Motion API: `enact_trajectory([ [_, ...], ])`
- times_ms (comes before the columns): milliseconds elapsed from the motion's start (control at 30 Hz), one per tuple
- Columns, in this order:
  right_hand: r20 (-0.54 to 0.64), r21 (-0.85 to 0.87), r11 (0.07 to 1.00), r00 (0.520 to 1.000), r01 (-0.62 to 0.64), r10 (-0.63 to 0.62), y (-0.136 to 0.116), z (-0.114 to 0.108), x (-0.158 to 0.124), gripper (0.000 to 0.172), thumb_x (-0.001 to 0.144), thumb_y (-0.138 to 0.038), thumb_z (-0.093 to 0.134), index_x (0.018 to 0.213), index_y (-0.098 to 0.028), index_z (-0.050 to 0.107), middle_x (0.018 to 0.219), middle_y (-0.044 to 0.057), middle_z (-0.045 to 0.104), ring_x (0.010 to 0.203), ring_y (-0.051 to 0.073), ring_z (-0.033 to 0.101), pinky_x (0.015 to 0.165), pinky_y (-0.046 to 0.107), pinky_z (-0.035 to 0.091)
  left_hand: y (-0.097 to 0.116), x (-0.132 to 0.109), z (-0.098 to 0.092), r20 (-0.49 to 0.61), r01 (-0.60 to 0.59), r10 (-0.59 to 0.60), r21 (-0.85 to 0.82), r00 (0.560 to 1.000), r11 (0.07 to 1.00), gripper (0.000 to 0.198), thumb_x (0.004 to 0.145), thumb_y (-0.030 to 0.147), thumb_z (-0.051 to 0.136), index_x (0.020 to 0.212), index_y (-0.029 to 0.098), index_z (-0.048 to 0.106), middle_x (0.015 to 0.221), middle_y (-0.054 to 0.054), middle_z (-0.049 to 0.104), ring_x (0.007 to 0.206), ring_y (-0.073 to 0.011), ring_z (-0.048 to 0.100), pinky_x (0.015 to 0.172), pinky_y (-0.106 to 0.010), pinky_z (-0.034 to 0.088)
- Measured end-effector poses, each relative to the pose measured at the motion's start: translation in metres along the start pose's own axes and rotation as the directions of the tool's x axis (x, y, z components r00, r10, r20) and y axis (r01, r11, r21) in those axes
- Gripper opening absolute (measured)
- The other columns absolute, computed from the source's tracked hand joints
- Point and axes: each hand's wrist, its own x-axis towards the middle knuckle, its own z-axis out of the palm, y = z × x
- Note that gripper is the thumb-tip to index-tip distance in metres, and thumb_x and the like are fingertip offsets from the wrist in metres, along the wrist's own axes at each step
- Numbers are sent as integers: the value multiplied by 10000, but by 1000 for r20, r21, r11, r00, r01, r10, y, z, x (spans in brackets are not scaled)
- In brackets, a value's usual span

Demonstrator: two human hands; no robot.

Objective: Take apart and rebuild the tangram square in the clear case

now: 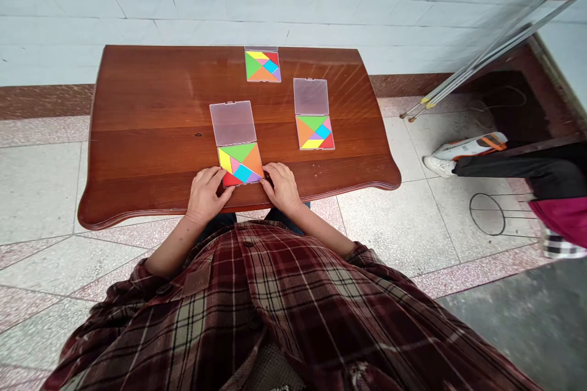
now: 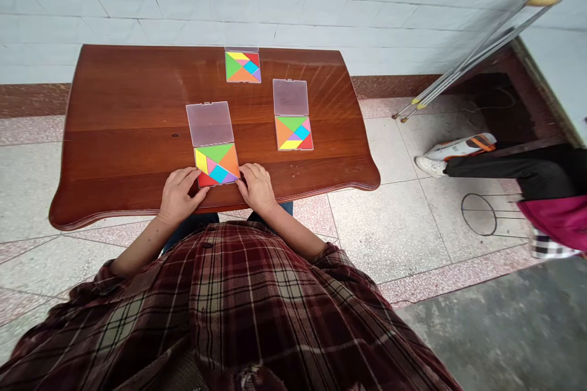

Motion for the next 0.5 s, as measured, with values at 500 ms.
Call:
enact_trajectory([
  [500,3,7,1000,1000,-1,1,0,-2,0,371,978,-369,433,1214,-165,633,1277,146,634,1226,295,508,1086,465,380,1,1,-1,5,-19,19,38,1000,999,303,910,415,553,1063,197,699,1200,-118,658,1107,-294,576,991,-469,457],
])
